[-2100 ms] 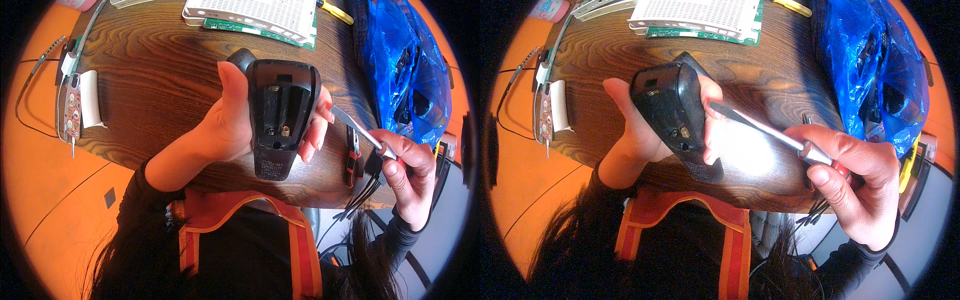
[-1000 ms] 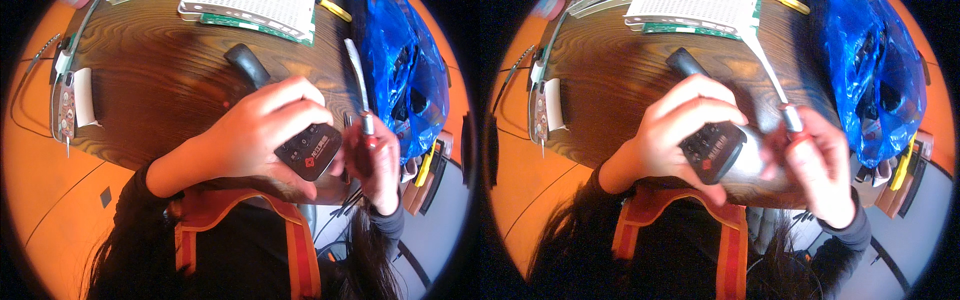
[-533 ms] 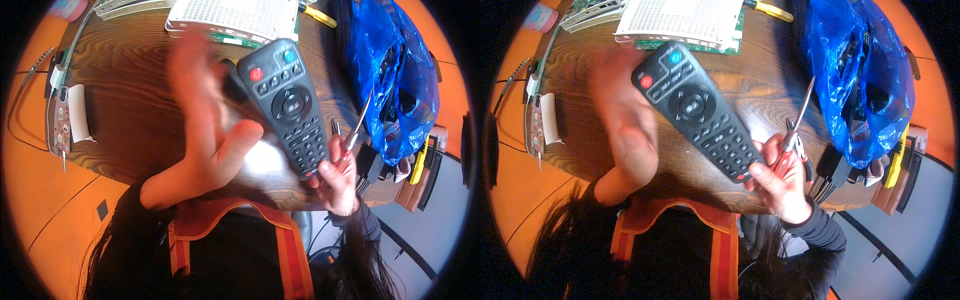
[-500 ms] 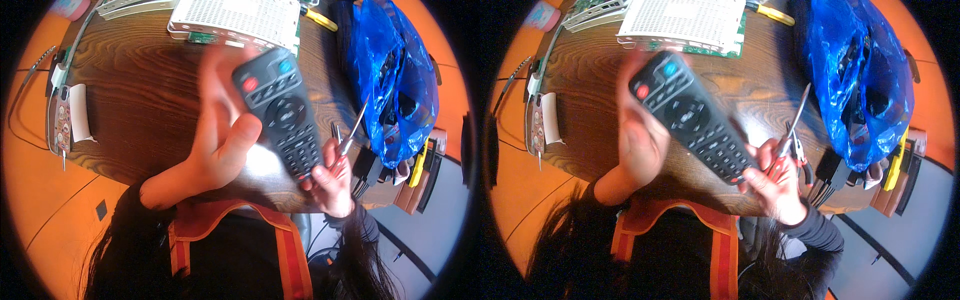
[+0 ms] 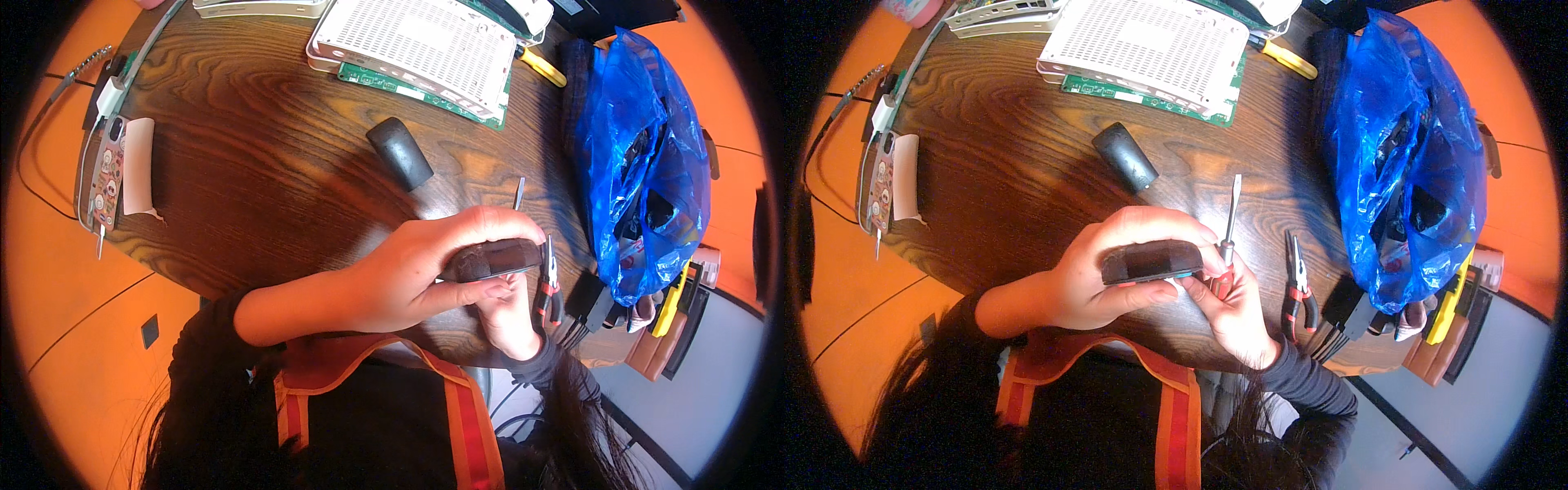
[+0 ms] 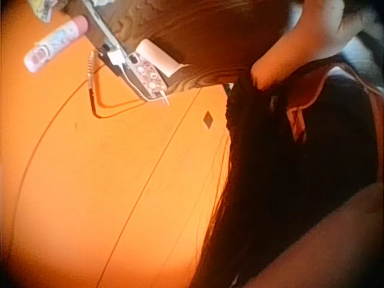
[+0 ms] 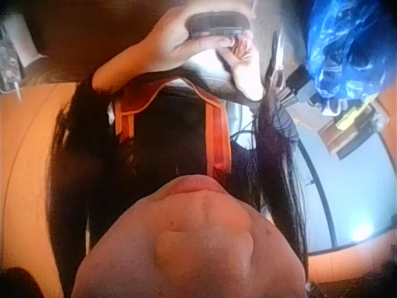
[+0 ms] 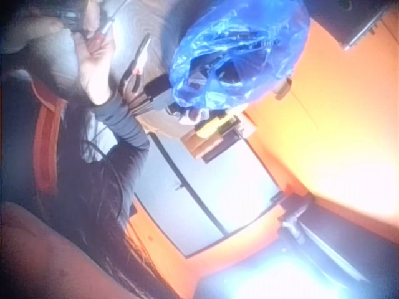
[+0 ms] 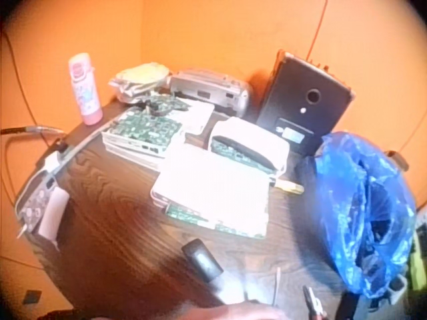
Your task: The person disassembles electronic components on a wooden table, removing small parts from a circuit board and placing them aside. They then handle a white plastic casing and a black remote control, using a screwdriver to open the remote's battery compartment.
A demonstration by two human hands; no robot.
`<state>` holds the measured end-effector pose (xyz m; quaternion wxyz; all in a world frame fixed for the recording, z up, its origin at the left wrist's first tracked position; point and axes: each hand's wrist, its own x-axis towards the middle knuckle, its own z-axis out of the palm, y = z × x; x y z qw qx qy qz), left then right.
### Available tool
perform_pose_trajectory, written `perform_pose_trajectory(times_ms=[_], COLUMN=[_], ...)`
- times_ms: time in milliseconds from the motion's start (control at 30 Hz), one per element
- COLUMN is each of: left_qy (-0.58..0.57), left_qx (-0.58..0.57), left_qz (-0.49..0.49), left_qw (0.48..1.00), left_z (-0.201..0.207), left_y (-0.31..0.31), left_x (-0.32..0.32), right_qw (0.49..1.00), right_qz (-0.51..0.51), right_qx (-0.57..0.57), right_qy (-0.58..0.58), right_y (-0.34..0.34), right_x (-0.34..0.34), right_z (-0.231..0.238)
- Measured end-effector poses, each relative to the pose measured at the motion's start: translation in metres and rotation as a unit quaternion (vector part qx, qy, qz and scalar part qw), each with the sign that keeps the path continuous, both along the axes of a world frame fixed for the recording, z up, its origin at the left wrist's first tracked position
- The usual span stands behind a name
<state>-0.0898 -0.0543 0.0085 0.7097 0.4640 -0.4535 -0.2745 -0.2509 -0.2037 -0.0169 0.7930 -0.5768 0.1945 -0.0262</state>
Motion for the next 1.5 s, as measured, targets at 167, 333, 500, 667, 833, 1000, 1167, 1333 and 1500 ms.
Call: perform_pose_trajectory(times_ms=[167,333,500,667,833,1000,1167,1333,1500], left_qy=[-0.002,-0.007,-0.005,-0.058,0.108,0.284,0.299,0.198,0.224], left_qx=[0.007,0.007,0.006,0.012,0.068,0.071,0.065,0.061,0.064], left_qz=[0.012,0.040,0.032,0.120,0.071,-0.035,0.019,0.043,0.047], left_qw=[1.000,0.999,0.999,0.991,0.989,0.956,0.952,0.977,0.971], left_z=[0.000,0.002,0.000,-0.002,0.000,-0.011,-0.020,-0.013,-0.006], left_y=[-0.001,-0.003,-0.003,-0.004,0.003,0.000,-0.011,-0.007,-0.006], left_x=[-0.001,-0.004,-0.005,-0.004,0.003,0.013,0.013,0.019,0.024], right_qw=[1.000,1.000,1.000,0.998,0.999,1.000,0.995,0.999,0.997], right_qz=[0.011,0.007,0.007,0.008,-0.013,-0.010,-0.006,-0.043,-0.062], right_qx=[0.004,0.004,-0.010,-0.038,-0.020,-0.012,-0.096,-0.005,-0.041], right_qy=[-0.013,-0.008,0.003,0.055,0.049,-0.009,0.002,-0.017,-0.018], right_y=[0.001,0.001,0.000,-0.001,-0.001,0.005,0.016,0.020,0.021], right_x=[0.001,0.002,0.000,0.002,0.008,0.015,0.022,0.023,0.018], right_z=[0.002,0.004,0.003,0.005,0.014,0.021,0.023,0.026,0.025])
